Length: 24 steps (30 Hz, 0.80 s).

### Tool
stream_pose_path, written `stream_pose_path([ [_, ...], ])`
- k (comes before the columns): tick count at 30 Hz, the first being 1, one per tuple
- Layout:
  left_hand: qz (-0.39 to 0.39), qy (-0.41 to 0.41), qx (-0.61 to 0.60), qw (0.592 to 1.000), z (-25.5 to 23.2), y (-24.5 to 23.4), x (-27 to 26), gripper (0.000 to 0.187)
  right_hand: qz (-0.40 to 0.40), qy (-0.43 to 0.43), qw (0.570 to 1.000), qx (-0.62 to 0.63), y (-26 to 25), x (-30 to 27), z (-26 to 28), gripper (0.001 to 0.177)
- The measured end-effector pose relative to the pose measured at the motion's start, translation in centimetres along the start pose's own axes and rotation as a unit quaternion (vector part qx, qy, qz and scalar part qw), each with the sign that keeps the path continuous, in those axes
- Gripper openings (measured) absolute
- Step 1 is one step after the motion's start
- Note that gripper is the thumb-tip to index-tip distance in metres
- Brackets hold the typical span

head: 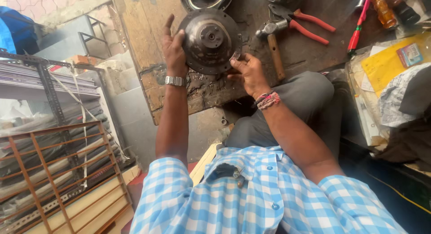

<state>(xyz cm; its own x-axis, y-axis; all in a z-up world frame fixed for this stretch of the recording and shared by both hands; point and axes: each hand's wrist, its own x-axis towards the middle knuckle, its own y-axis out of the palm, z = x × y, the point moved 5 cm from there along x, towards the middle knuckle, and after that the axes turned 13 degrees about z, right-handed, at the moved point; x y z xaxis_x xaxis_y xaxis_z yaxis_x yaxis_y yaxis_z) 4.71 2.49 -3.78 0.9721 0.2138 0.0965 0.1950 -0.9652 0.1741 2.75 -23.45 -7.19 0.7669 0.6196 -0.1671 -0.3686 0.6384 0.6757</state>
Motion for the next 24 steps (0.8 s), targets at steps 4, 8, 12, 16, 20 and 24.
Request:
stream_pose_path([
  [4, -0.020, -0.033, -0.109, 0.993, 3.9, -1.3, -1.1, 0.059, 0.008, -0.022, 0.998, -0.056, 0.2, -0.3, 0.9, 0.030],
  [8, -0.029, -0.095, -0.043, 0.994, 5.8, -2.1, -1.7, 0.059, -0.009, 0.050, 0.997, -0.065, 0.2, -0.5, 0.6, 0.032],
  [12, -0.026, -0.038, -0.016, 0.999, 6.3, -2.7, -2.4, 0.057, -0.013, 0.066, 0.995, -0.068, -0.3, -0.3, -0.4, 0.035],
  [16, -0.056, -0.075, 0.014, 0.996, 6.7, -2.8, -2.9, 0.055, -0.044, 0.089, 0.991, -0.084, -1.4, 0.0, -1.2, 0.038],
  [20, -0.067, -0.074, 0.133, 0.986, 6.8, -2.7, -2.9, 0.050, -0.117, -0.114, 0.852, -0.498, -1.2, -0.7, 1.3, 0.058],
  [24, -0.057, -0.059, 0.160, 0.984, 7.9, -2.8, -3.5, 0.049, -0.116, -0.048, 0.914, -0.386, -1.6, -0.4, 0.9, 0.054],
])
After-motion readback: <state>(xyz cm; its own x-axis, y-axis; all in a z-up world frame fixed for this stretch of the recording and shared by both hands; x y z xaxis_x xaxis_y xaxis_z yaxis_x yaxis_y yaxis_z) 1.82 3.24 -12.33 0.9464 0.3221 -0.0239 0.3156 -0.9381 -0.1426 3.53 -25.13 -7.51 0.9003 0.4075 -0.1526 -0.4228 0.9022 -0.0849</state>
